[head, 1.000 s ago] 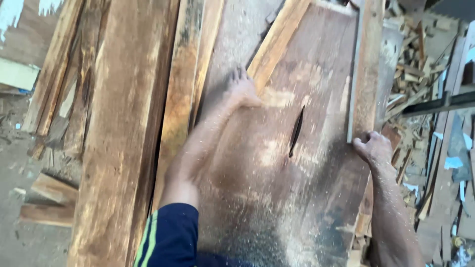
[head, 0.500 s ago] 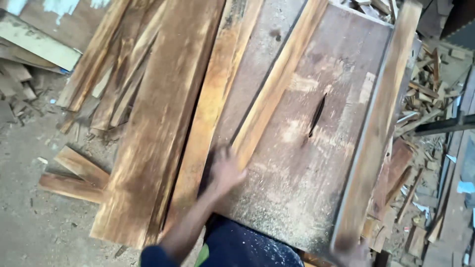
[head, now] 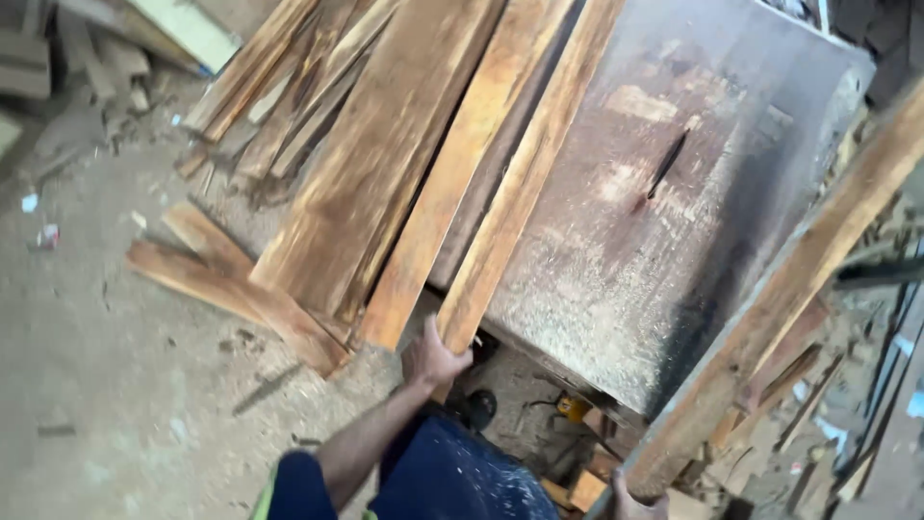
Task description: The person is feeding wooden planks into a table saw to cut them in a workshop.
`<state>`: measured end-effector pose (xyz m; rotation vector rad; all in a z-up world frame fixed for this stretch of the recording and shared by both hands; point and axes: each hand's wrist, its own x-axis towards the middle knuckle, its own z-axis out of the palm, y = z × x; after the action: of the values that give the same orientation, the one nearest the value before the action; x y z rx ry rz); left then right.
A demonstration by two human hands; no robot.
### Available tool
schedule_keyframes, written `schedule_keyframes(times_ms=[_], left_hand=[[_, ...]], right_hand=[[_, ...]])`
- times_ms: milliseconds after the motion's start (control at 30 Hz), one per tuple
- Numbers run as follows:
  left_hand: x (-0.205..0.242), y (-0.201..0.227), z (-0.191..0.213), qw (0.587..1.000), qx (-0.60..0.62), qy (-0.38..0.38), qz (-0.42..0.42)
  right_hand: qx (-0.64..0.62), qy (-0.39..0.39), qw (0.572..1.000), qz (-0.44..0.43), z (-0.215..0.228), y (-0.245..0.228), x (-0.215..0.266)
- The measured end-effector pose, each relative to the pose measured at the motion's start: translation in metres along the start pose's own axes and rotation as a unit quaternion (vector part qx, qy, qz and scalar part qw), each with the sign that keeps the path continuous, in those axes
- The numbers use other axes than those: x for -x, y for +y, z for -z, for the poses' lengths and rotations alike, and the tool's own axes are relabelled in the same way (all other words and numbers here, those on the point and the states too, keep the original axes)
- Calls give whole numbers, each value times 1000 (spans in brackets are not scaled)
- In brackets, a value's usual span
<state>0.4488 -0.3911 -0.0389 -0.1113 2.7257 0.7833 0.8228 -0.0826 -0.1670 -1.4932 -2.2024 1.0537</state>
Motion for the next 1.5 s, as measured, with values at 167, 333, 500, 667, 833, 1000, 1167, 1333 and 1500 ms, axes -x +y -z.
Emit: schedule_keyframes(times_ms=[167, 333, 500, 667, 833, 1000, 1167, 1333, 1500], left_hand=[[12, 10, 18, 996, 75, -34, 17], [-2, 24, 6, 977, 212, -1, -35], [-35, 58, 31, 942, -84, 208, -251], [-39, 45, 71, 955, -73, 154, -244], [-42, -29, 148, 918, -90, 273, -275], [-63, -82, 190, 955, -118, 214, -167], [-85, -78, 235, 985, -111, 103, -82], [-93, -71, 249, 989, -123, 17, -75], [-90, -63, 248, 993, -109, -40, -15]], right_hand=[[-49, 14, 998, 31, 2, -13, -52], [52, 26, 994, 88, 48, -133, -14], [-33, -89, 990, 107, 33, -268, 28], [-122, -149, 975, 107, -39, -341, 39], [-184, -171, 965, 77, -111, -414, 44], [-48, -153, 984, 72, -171, -492, 32], [47, -135, 976, 162, -265, -445, -5], [113, -111, 959, 236, -256, -452, 15], [-13, -329, 940, 87, -239, -518, 114]])
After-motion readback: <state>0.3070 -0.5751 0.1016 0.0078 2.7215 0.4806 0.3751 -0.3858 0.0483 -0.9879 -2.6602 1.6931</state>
